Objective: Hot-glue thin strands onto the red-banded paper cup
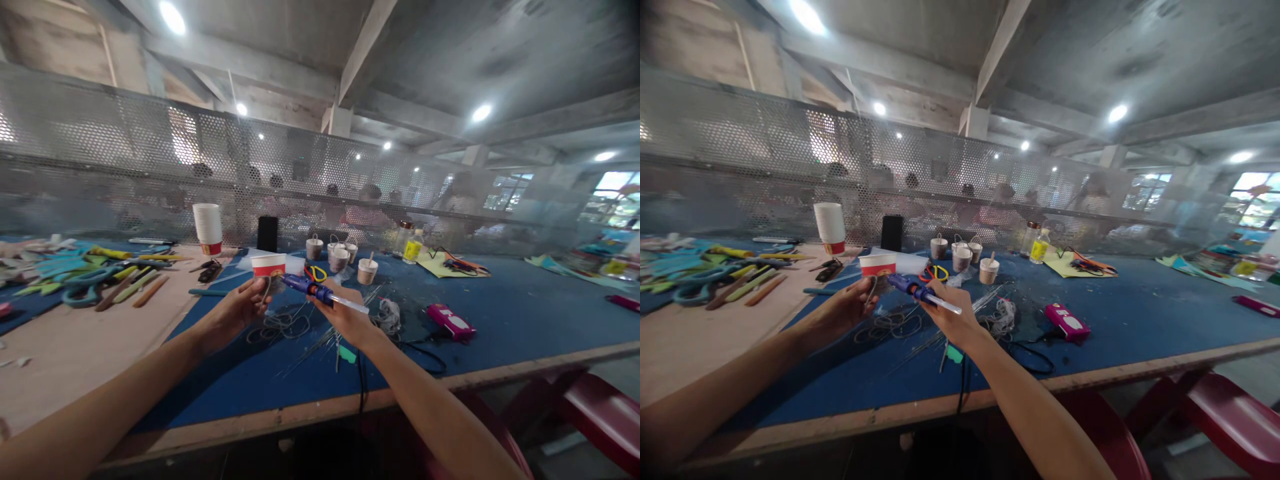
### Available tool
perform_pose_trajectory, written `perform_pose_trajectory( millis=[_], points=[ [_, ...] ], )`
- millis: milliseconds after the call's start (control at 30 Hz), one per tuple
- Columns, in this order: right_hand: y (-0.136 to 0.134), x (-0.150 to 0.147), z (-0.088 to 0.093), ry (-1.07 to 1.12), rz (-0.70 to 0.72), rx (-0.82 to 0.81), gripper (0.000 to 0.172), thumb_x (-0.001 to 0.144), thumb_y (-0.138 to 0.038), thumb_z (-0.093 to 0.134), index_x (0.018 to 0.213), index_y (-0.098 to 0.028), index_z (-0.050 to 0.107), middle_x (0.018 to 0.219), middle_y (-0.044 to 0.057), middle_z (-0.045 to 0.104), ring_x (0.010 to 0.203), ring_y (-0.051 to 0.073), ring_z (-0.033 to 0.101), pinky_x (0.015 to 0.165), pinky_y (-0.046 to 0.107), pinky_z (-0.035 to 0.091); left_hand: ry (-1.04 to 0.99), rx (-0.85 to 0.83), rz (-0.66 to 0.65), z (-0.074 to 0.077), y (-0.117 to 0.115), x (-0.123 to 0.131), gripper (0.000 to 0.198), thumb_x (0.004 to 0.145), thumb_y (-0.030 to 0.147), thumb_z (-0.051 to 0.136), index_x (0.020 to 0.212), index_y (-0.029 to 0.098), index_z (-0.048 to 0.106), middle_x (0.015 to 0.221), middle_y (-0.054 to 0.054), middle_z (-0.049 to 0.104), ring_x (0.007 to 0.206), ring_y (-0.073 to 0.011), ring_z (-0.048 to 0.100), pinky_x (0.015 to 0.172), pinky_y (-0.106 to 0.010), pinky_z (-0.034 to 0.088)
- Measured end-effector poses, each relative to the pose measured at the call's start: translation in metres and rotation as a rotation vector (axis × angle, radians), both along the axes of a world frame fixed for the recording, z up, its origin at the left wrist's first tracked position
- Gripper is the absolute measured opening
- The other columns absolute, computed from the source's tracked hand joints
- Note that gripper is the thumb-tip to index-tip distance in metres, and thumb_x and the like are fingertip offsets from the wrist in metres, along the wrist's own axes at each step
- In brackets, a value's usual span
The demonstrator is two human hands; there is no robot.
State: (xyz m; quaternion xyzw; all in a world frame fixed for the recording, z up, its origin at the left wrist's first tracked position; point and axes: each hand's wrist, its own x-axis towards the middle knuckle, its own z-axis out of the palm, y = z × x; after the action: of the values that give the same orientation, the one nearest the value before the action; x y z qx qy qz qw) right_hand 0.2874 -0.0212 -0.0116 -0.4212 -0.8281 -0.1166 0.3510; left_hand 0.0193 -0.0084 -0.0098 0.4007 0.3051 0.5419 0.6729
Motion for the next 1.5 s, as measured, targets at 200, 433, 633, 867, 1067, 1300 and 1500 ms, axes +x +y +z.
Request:
perform_pose_trajectory(
  millis=[200,433,633,867,1067,1300,1500],
  points=[
    [-0.0013,0.0001,0.0016,-0.007,-0.023,-0.009,0.02,0.106,-0.04,0.058,0.1,-0.022,0.062,0.081,0.003,0.074,0.069,0.019,0.066,0.058,0.025,0.029,0.02,0.011,-0.026,-0.0023,0.0014,-0.0013,0.013,0.09,0.021,0.082,0.098,0.016,0.073,0.073,-0.001,0.072,0.06,-0.0104,0.069,0.054,-0.016,0.056],
    [-0.001,-0.0005,0.0015,-0.007,-0.037,0.012,0.021,0.106,-0.042,0.059,0.1,-0.022,0.062,0.079,0.003,0.073,0.067,0.019,0.066,0.057,0.025,0.028,0.004,0.005,-0.021,-0.0049,0.0041,-0.0028,0.017,0.088,0.02,0.085,0.1,0.016,0.073,0.076,-0.002,0.073,0.063,-0.0111,0.071,0.056,-0.016,0.058],
    [-0.0011,0.0004,0.0025,-0.013,-0.024,0.024,0.019,0.106,-0.04,0.058,0.101,-0.022,0.062,0.079,0.003,0.073,0.068,0.019,0.067,0.058,0.025,0.03,-0.002,-0.018,0.003,-0.0027,0.0026,-0.0017,0.014,0.086,0.018,0.085,0.093,0.016,0.072,0.073,-0.001,0.073,0.062,-0.0116,0.071,0.056,-0.016,0.058],
    [0.0001,0.0009,0.0014,-0.014,-0.035,0.036,0.019,0.106,-0.04,0.058,0.101,-0.022,0.062,0.079,0.004,0.073,0.068,0.02,0.067,0.058,0.025,0.03,-0.019,0.012,-0.017,-0.0048,0.0043,-0.0019,0.015,0.086,0.018,0.086,0.094,0.016,0.073,0.073,-0.003,0.073,0.061,-0.0121,0.07,0.053,-0.016,0.056],
    [0.001,0.0014,0.0009,-0.024,-0.045,0.046,0.02,0.107,-0.041,0.056,0.1,-0.022,0.061,0.08,0.004,0.073,0.068,0.02,0.067,0.058,0.026,0.031,-0.006,0.015,-0.035,-0.005,0.0041,-0.0039,0.017,0.086,0.021,0.086,0.097,0.017,0.073,0.074,-0.002,0.073,0.061,-0.0112,0.069,0.055,-0.017,0.057],
    [-0.0004,0.0011,0.0028,-0.025,-0.061,0.049,0.019,0.106,-0.039,0.06,0.099,-0.022,0.062,0.077,0.003,0.072,0.067,0.02,0.066,0.057,0.026,0.029,-0.029,0.007,-0.042,-0.0061,0.0056,-0.0041,0.016,0.085,0.021,0.087,0.093,0.017,0.074,0.073,-0.003,0.074,0.06,-0.0119,0.069,0.055,-0.017,0.058],
    [-0.0023,0.0013,0.0043,-0.022,-0.06,0.031,0.02,0.106,-0.04,0.06,0.098,-0.022,0.063,0.078,0.004,0.073,0.067,0.02,0.067,0.057,0.026,0.029,-0.043,-0.004,-0.029,-0.003,0.003,-0.0035,0.01,0.087,0.017,0.084,0.092,0.017,0.075,0.073,-0.003,0.074,0.061,-0.0125,0.071,0.057,-0.018,0.06]
  ],
)
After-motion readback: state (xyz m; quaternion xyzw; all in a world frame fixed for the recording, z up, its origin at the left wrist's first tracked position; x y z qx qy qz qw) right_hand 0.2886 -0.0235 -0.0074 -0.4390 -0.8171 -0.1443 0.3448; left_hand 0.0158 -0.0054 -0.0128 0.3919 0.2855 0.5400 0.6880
